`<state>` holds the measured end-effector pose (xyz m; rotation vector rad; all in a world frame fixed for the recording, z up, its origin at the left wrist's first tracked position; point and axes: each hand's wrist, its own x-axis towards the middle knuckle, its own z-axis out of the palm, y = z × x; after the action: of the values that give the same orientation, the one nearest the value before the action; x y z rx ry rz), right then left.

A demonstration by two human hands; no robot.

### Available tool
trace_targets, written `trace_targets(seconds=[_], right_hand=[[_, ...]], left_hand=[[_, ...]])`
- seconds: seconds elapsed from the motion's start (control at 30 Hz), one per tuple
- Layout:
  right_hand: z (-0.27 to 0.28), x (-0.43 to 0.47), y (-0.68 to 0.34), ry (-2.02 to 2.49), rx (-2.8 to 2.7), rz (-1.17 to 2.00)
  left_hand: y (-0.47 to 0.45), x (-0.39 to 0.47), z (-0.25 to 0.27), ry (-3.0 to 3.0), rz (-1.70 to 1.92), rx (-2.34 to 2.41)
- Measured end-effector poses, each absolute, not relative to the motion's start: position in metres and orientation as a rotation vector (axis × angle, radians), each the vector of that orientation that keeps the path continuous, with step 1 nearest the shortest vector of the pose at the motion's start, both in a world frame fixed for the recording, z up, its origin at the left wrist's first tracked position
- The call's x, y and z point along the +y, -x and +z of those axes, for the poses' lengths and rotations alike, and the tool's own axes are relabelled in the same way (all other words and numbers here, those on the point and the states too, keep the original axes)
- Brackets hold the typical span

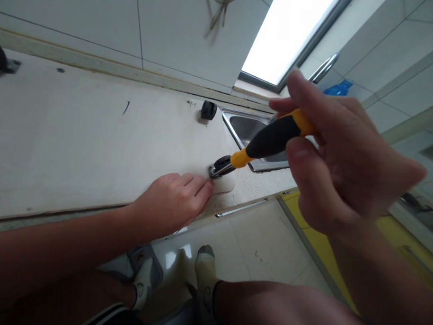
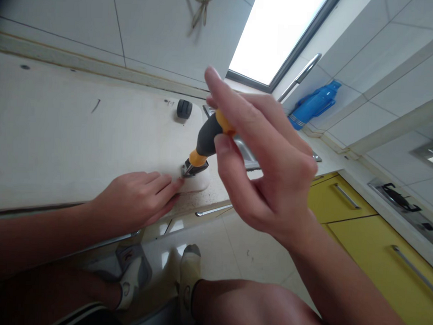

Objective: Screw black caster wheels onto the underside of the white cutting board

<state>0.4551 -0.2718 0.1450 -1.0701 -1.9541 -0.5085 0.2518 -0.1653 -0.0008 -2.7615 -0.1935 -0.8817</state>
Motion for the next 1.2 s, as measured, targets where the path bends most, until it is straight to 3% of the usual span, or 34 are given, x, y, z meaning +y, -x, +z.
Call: trace_targets(seconds=[0.17,0.33,0.47,0.63,0.8,0.97,1.2], right_hand=[[0.148,-0.266,-0.462,1.014,-1.950,-0.799],[0.150,-0.264,-0.463,1.036,-2.014,-0.501],[0.149,-0.266,-0.465,1.066,-1.864,-0.732],[0.152,-0.265,-0.472,1.098,-2.039,-0.545],[0.151,-0.266,-0.468,0.997,-1.874,-0.752],[0.158,-0.272,-0.466,1.143,-2.048,-0.392],[0.150,-0.270,-0.458,1.096,-1.939,-0.644]], left_hand=[[-0.252,-0.166,-0.002,2.739,-0.876,-0.196],[-0.251,-0.167,-0.001,2.740,-0.848,-0.189],[-0.251,-0.167,0.000,2.736,-0.858,-0.184],[-0.252,-0.167,0.000,2.743,-0.850,-0.173],[-0.252,-0.167,-0.002,2.739,-0.847,-0.186],[-0.251,-0.166,-0.001,2.722,-0.823,-0.167],[-0.251,-0.166,-0.002,2.707,-0.808,-0.180]])
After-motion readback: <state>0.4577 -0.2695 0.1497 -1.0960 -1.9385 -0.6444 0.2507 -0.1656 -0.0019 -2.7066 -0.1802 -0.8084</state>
